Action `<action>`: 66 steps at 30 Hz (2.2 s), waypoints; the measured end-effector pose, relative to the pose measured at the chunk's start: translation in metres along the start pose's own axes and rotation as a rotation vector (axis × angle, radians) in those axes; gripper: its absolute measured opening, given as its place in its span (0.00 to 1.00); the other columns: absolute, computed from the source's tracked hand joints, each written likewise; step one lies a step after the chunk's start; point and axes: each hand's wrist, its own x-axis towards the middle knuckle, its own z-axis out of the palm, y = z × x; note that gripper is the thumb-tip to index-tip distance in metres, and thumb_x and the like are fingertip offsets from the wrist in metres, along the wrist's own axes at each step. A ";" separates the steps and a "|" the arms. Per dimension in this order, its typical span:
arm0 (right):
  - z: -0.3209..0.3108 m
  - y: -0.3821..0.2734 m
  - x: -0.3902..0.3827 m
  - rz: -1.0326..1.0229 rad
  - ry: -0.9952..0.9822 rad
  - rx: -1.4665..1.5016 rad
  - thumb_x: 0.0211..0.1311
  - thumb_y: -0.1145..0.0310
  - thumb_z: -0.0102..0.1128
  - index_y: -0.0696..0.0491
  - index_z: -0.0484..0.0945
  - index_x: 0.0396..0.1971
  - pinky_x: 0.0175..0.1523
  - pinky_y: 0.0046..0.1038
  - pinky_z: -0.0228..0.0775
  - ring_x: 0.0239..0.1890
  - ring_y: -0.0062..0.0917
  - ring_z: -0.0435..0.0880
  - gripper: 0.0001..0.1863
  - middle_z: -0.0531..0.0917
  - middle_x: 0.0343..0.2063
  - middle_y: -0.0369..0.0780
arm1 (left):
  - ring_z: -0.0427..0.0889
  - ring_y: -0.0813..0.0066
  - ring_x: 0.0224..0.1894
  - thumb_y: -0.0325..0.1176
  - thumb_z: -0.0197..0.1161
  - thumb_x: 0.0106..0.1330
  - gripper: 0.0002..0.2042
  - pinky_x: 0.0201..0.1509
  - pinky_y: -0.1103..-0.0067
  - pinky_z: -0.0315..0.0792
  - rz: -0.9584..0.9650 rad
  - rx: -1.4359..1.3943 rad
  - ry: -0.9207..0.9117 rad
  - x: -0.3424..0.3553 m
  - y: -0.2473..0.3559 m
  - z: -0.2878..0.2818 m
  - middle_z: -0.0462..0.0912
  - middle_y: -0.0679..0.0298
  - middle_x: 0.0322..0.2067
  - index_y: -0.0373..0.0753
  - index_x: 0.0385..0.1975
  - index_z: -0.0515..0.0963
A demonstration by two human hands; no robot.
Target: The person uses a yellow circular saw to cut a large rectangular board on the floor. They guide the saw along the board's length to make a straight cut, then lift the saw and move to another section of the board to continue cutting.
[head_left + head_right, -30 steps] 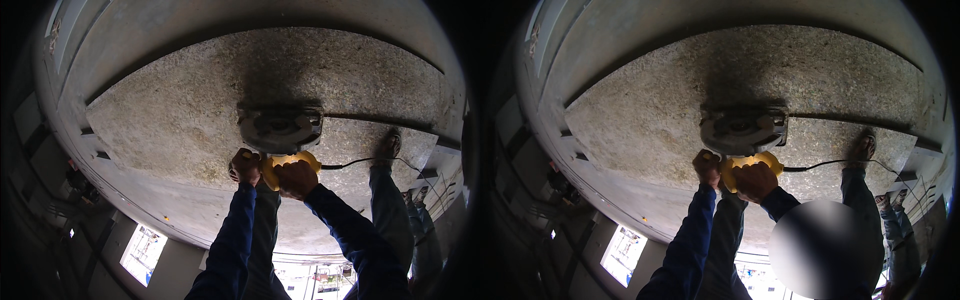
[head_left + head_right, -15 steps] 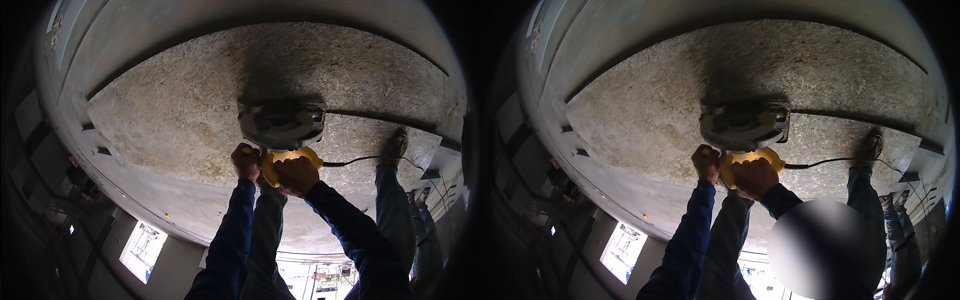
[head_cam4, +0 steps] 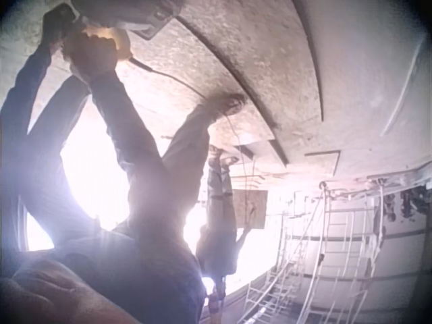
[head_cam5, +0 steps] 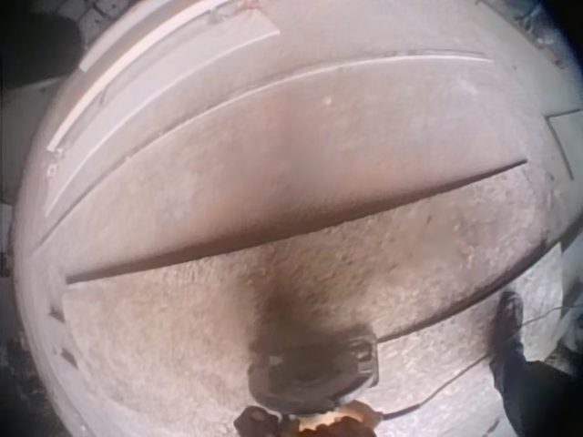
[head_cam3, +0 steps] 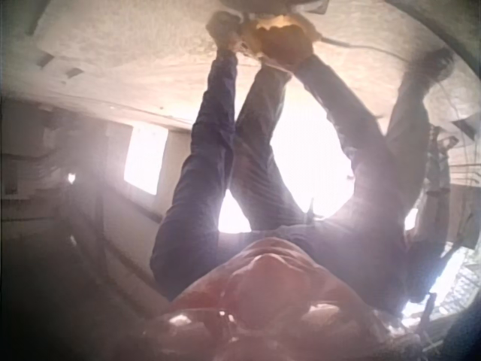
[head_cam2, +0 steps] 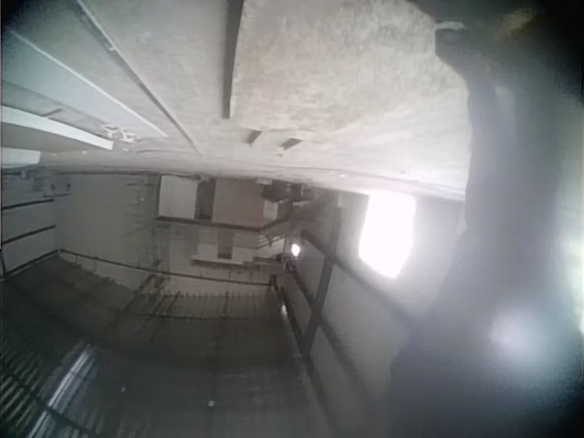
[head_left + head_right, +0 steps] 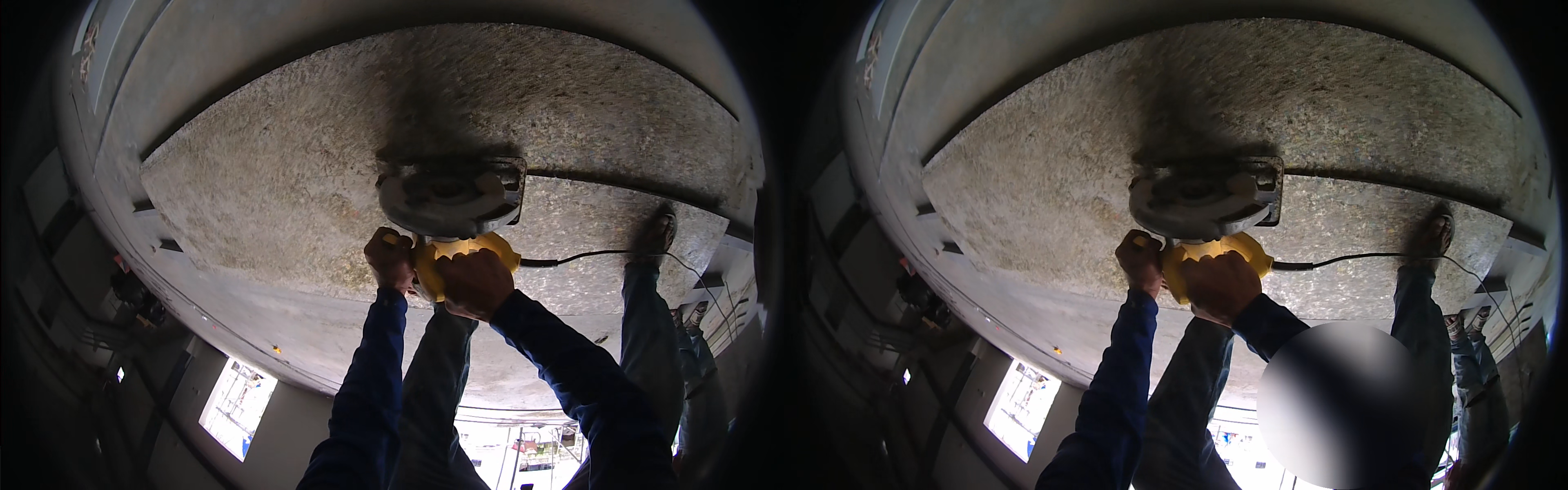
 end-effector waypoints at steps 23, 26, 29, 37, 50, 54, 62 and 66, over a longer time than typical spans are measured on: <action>0.019 -0.044 0.046 -0.003 0.017 0.041 0.43 0.67 0.66 0.53 0.79 0.25 0.28 0.35 0.75 0.21 0.33 0.84 0.09 0.82 0.18 0.41 | 0.71 0.81 0.19 0.23 0.58 0.52 0.02 0.22 0.78 0.66 -0.086 -0.079 -0.006 0.035 -0.016 -0.053 0.75 0.66 0.17 0.32 0.22 0.74; 0.024 -0.048 0.050 -0.047 0.036 0.014 0.44 0.67 0.66 0.53 0.79 0.25 0.27 0.35 0.75 0.20 0.33 0.84 0.08 0.82 0.17 0.40 | 0.74 0.74 0.17 0.24 0.60 0.47 0.04 0.22 0.75 0.70 0.051 -0.022 0.045 0.040 -0.020 -0.059 0.75 0.61 0.15 0.31 0.20 0.73; 0.028 -0.050 0.052 -0.018 0.006 -0.034 0.43 0.66 0.67 0.52 0.80 0.28 0.27 0.35 0.75 0.21 0.33 0.84 0.11 0.82 0.18 0.40 | 0.75 0.74 0.17 0.25 0.60 0.47 0.04 0.23 0.74 0.70 0.030 0.019 0.005 0.045 -0.024 -0.062 0.76 0.60 0.15 0.31 0.19 0.73; 0.021 -0.061 0.056 0.100 -0.122 -0.170 0.41 0.60 0.67 0.49 0.81 0.30 0.33 0.36 0.76 0.27 0.33 0.86 0.14 0.84 0.22 0.39 | 0.72 0.76 0.16 0.27 0.60 0.49 0.06 0.21 0.75 0.67 0.035 -0.034 -0.019 0.050 -0.024 -0.058 0.75 0.62 0.13 0.31 0.19 0.75; 0.030 -0.053 0.053 0.009 -0.036 -0.097 0.45 0.64 0.62 0.50 0.80 0.28 0.27 0.38 0.75 0.21 0.35 0.84 0.09 0.82 0.18 0.41 | 0.76 0.68 0.18 0.29 0.62 0.46 0.07 0.26 0.71 0.70 -0.099 -0.033 -0.048 0.044 -0.019 -0.062 0.78 0.56 0.15 0.32 0.18 0.74; 0.026 -0.050 0.057 -0.016 -0.091 -0.079 0.43 0.66 0.63 0.52 0.78 0.29 0.28 0.38 0.74 0.22 0.35 0.84 0.11 0.82 0.19 0.41 | 0.76 0.68 0.18 0.29 0.62 0.46 0.07 0.26 0.71 0.70 -0.031 0.013 0.006 0.045 -0.019 -0.061 0.77 0.56 0.15 0.32 0.18 0.74; 0.027 -0.053 0.061 -0.002 -0.077 -0.108 0.43 0.65 0.64 0.51 0.77 0.30 0.28 0.37 0.73 0.22 0.34 0.83 0.12 0.81 0.20 0.40 | 0.73 0.72 0.17 0.27 0.61 0.46 0.06 0.24 0.73 0.69 0.006 -0.040 -0.001 0.046 -0.020 -0.063 0.75 0.60 0.14 0.33 0.18 0.72; 0.035 -0.058 0.063 -0.011 -0.053 -0.087 0.42 0.66 0.65 0.51 0.78 0.29 0.28 0.37 0.73 0.22 0.33 0.83 0.11 0.81 0.20 0.39 | 0.72 0.72 0.18 0.27 0.62 0.46 0.06 0.25 0.74 0.69 0.011 -0.057 -0.018 0.049 -0.024 -0.070 0.74 0.61 0.14 0.33 0.18 0.71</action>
